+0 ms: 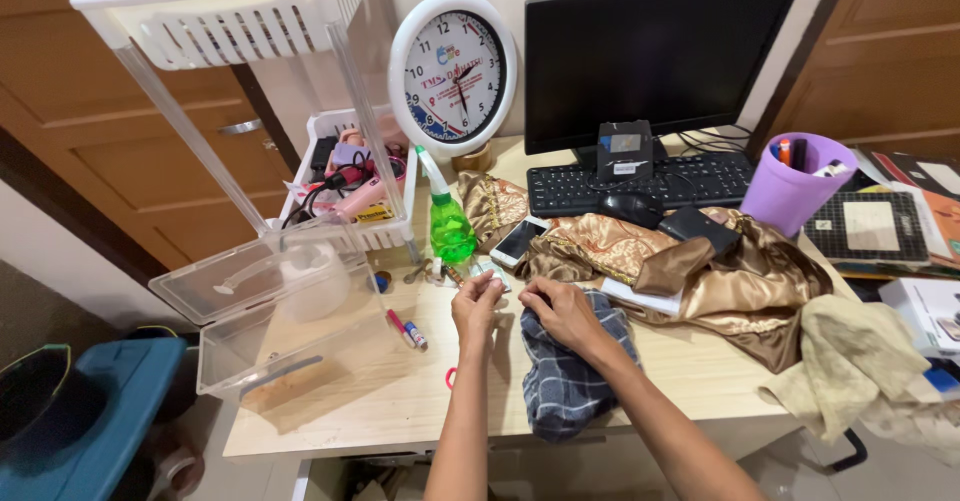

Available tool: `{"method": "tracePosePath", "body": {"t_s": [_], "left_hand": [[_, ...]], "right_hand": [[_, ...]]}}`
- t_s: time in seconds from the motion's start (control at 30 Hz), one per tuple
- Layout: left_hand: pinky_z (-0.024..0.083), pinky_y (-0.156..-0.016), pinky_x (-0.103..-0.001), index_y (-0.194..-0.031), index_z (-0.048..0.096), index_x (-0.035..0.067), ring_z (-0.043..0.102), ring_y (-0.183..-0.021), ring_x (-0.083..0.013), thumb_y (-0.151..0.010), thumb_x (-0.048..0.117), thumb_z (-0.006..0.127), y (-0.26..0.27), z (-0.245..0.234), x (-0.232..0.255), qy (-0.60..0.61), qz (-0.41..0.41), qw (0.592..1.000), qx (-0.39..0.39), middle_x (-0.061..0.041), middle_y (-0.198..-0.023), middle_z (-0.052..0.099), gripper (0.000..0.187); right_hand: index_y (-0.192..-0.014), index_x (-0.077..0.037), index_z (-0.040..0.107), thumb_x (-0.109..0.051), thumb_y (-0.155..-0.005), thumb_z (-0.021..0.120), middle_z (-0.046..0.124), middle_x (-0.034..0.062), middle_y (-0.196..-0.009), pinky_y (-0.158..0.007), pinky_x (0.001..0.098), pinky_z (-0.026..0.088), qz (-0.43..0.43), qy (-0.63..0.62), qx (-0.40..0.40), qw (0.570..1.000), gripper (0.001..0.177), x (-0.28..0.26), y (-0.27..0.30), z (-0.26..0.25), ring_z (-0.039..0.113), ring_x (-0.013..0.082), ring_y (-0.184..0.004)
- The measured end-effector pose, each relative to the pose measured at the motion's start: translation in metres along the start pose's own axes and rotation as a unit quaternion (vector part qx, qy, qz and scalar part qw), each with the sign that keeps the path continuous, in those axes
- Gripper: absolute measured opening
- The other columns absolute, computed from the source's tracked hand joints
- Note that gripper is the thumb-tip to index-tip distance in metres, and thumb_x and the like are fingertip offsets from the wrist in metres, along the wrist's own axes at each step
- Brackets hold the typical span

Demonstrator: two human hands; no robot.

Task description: The person cleans a plastic container using a spray bottle and paper towel, then retrieves craft supplies and a cord from a drawer to place inside it.

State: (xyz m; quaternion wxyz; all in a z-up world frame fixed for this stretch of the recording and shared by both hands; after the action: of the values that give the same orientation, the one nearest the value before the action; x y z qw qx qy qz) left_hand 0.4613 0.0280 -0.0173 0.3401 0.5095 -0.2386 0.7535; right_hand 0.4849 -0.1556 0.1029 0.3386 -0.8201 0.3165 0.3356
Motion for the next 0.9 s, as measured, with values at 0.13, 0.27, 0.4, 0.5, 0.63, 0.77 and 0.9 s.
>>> {"method": "tracePosePath", "body": {"t_s": [0.13,0.27,0.4,0.5,0.63,0.77,0.9], "left_hand": [[0.056,-0.073,-0.027,-0.117,0.073,-0.005,0.069,-0.083,-0.0149,-0.087,0.009,0.074,0.006,-0.004,0.011,-0.027,-0.001,1.0,0.014,-0.012,-0.095,0.075,0.033],[0.054,-0.074,-0.026,-0.115,0.074,-0.008,0.067,-0.081,-0.0143,-0.089,0.005,0.07,0.03,-0.008,0.037,-0.039,0.024,0.999,0.016,-0.013,-0.092,0.075,0.029],[0.059,-0.077,-0.025,-0.112,0.073,-0.008,0.072,-0.084,-0.0139,-0.094,0.004,0.058,0.051,-0.015,0.058,-0.031,0.038,0.999,0.022,-0.012,-0.094,0.077,0.026],[0.059,-0.077,-0.025,-0.11,0.074,-0.008,0.072,-0.084,-0.0141,-0.097,0.003,0.055,0.065,-0.021,0.067,-0.03,0.04,0.998,0.024,-0.012,-0.097,0.077,0.026],[0.06,-0.076,-0.026,-0.109,0.071,-0.008,0.074,-0.084,-0.0157,-0.097,0.002,0.056,0.08,-0.029,0.076,-0.038,0.046,0.998,0.027,-0.014,-0.097,0.077,0.022],[0.062,-0.075,-0.027,-0.114,0.063,-0.006,0.077,-0.085,-0.0173,-0.094,0.0,0.057,0.093,-0.035,0.091,-0.048,0.075,0.995,0.037,-0.017,-0.096,0.077,0.021],[0.062,-0.075,-0.027,-0.12,0.06,-0.006,0.076,-0.084,-0.017,-0.094,0.001,0.058,0.102,-0.037,0.104,-0.093,0.091,0.991,0.03,-0.018,-0.097,0.078,0.027]], "right_hand": [[-0.101,-0.006,0.076,-0.023,-0.092,0.066,0.076,0.0123,-0.083,-0.07,0.0371,0.055,-0.009,0.018,-0.015,1.0,0.022,0.01,-0.022,0.013,0.074,0.0249,-0.075],[-0.101,-0.005,0.076,-0.02,-0.091,0.067,0.076,0.0114,-0.085,-0.07,0.037,0.055,-0.017,0.025,-0.022,0.999,0.02,0.019,-0.032,0.02,0.073,0.0243,-0.077],[-0.101,-0.006,0.077,-0.017,-0.09,0.068,0.077,0.0105,-0.083,-0.071,0.0354,0.056,0.002,-0.005,-0.004,1.0,0.019,0.029,-0.036,0.02,0.074,0.0211,-0.076],[-0.103,-0.006,0.077,-0.016,-0.091,0.066,0.078,0.0088,-0.083,-0.072,0.0335,0.057,0.015,-0.036,-0.006,0.999,0.019,0.032,-0.036,0.02,0.075,0.0175,-0.077],[-0.103,-0.005,0.076,-0.014,-0.093,0.064,0.079,0.0074,-0.086,-0.073,0.0312,0.058,0.011,-0.061,-0.004,0.998,0.018,0.023,-0.028,0.014,0.076,0.0156,-0.081],[-0.108,-0.006,0.074,-0.012,-0.092,0.066,0.079,0.0085,-0.094,-0.077,0.0314,0.058,0.015,-0.037,0.029,0.999,0.02,0.016,-0.016,-0.002,0.074,0.017,-0.085],[-0.123,-0.006,0.068,-0.009,-0.086,0.069,0.074,0.0086,-0.105,-0.081,0.0285,0.059,-0.041,-0.085,0.065,0.993,0.037,-0.002,-0.004,-0.019,0.073,0.0155,-0.092]]}}
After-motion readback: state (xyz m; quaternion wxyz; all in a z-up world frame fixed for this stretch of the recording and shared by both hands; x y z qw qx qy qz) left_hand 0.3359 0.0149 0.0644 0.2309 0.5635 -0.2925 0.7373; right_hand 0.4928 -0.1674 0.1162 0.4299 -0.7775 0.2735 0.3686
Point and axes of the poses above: each hand's wrist, its own y-axis away from the middle knuckle, its own z-axis out of the palm, x = y × z, the point moved 8 cm from there along -y, towards the middle knuckle
